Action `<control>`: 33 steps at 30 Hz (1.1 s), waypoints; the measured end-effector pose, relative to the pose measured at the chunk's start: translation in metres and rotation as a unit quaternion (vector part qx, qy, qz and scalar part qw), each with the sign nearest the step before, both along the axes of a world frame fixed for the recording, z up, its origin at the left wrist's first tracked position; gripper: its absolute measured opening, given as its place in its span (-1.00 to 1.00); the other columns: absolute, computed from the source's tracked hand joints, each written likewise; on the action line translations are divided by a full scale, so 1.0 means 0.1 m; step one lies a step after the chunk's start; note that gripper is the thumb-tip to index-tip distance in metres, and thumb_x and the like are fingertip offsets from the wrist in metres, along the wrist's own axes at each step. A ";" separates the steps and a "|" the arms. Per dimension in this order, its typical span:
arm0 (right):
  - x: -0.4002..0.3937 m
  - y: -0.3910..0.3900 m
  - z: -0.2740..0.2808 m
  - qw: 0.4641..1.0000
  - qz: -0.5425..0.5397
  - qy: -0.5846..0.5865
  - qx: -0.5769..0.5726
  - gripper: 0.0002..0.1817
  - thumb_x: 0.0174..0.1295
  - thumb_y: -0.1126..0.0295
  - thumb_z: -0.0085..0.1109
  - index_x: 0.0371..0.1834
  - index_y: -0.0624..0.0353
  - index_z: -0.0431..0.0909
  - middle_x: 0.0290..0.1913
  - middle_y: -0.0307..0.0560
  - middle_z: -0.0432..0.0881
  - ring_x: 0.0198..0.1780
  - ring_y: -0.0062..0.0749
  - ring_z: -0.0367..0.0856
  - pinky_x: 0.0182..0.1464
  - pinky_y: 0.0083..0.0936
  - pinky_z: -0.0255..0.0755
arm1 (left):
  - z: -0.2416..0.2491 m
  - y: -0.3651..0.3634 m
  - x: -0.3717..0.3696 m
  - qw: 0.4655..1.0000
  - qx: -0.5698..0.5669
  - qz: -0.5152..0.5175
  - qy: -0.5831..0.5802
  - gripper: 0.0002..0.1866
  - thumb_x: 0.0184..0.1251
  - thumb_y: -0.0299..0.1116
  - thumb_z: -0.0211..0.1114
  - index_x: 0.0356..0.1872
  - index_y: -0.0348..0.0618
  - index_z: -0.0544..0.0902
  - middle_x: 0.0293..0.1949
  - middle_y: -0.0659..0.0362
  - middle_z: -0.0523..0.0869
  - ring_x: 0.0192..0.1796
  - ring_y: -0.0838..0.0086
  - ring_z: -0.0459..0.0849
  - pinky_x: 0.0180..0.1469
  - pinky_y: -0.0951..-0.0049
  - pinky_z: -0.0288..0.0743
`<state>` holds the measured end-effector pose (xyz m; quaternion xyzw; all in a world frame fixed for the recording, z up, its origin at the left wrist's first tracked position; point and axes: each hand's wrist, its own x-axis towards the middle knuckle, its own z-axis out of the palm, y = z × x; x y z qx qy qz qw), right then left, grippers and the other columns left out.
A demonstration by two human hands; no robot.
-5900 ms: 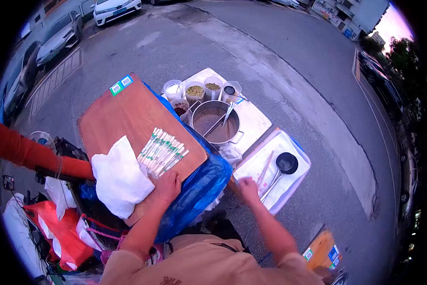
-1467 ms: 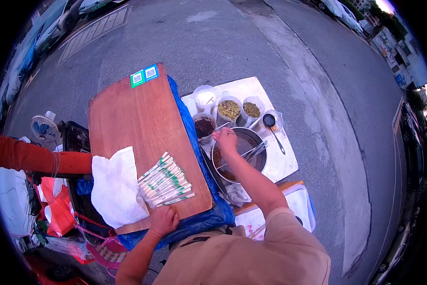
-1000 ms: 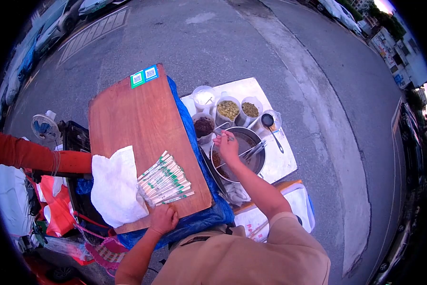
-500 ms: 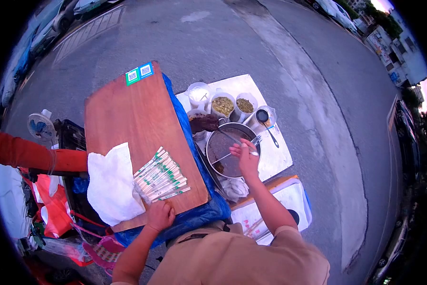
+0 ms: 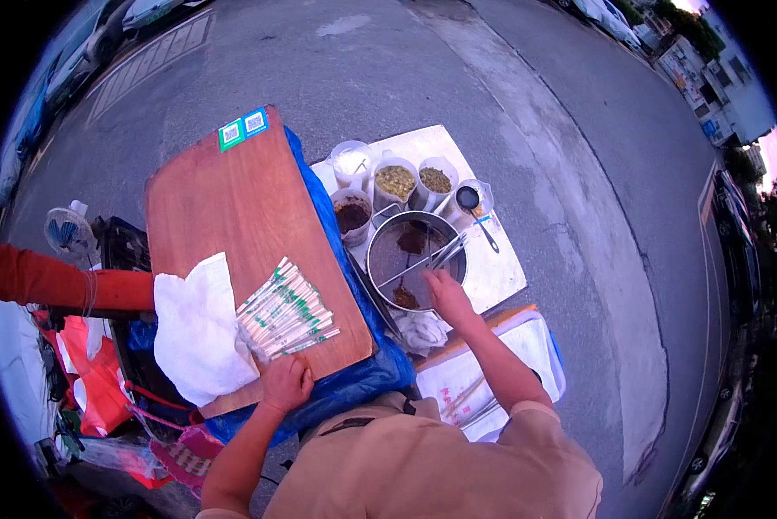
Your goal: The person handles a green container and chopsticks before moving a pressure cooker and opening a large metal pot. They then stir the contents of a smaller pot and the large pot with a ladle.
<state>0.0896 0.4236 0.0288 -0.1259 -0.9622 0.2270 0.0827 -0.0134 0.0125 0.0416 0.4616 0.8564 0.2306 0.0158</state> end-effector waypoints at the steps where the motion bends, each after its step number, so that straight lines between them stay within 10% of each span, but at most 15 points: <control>1: 0.02 0.00 0.00 1.000 0.013 0.010 0.012 -0.65 0.20 0.54 0.04 0.09 0.22 0.45 -0.07 0.20 0.53 -0.12 0.18 0.58 -0.07 -0.13 0.52 | 0.01 0.00 0.01 1.000 -0.002 0.000 0.003 -0.83 0.05 -0.32 0.29 -0.43 -0.13 0.50 -0.38 0.02 0.51 -0.32 0.09 0.54 -0.27 0.13 0.42; 8: 0.07 0.12 -0.17 0.974 -0.122 0.153 -0.117 -0.75 0.41 0.44 -0.05 0.07 0.31 0.43 -0.14 0.07 0.61 -0.18 -0.20 0.68 -0.13 -0.35 0.58 | -0.01 -0.02 0.00 1.000 0.002 0.005 -0.006 -0.83 0.06 -0.31 0.29 -0.44 -0.13 0.50 -0.39 0.02 0.51 -0.32 0.09 0.54 -0.27 0.13 0.42; 10: -0.01 0.06 0.07 0.833 -0.244 0.255 -0.426 -0.72 0.49 0.36 -0.12 0.08 0.35 0.39 -0.17 0.04 0.62 -0.21 -0.37 0.68 -0.15 -0.49 0.59 | 0.01 -0.03 -0.01 1.000 -0.019 0.001 -0.024 -0.83 0.06 -0.30 0.29 -0.44 -0.12 0.50 -0.39 0.02 0.52 -0.33 0.10 0.54 -0.27 0.13 0.43; 15: -0.35 0.06 0.57 0.737 -0.253 0.300 -0.551 -0.65 0.47 0.28 -0.04 0.10 0.36 0.33 -0.17 0.16 0.62 -0.20 -0.28 0.70 -0.15 -0.49 0.62 | -0.03 -0.04 -0.01 1.000 -0.007 0.006 -0.021 -0.84 0.05 -0.29 0.29 -0.46 -0.10 0.51 -0.41 0.04 0.52 -0.35 0.11 0.54 -0.30 0.13 0.42; 33: -2.24 0.06 -0.52 0.703 -0.280 0.181 -0.628 -0.66 0.44 0.30 -0.08 -0.04 0.48 0.34 -0.26 0.19 0.59 -0.30 -0.18 0.72 -0.28 -0.42 0.67 | -0.02 -0.03 -0.03 1.000 0.000 -0.001 -0.024 -0.83 0.04 -0.33 0.30 -0.42 -0.12 0.50 -0.43 0.02 0.49 -0.35 0.10 0.52 -0.31 0.12 0.41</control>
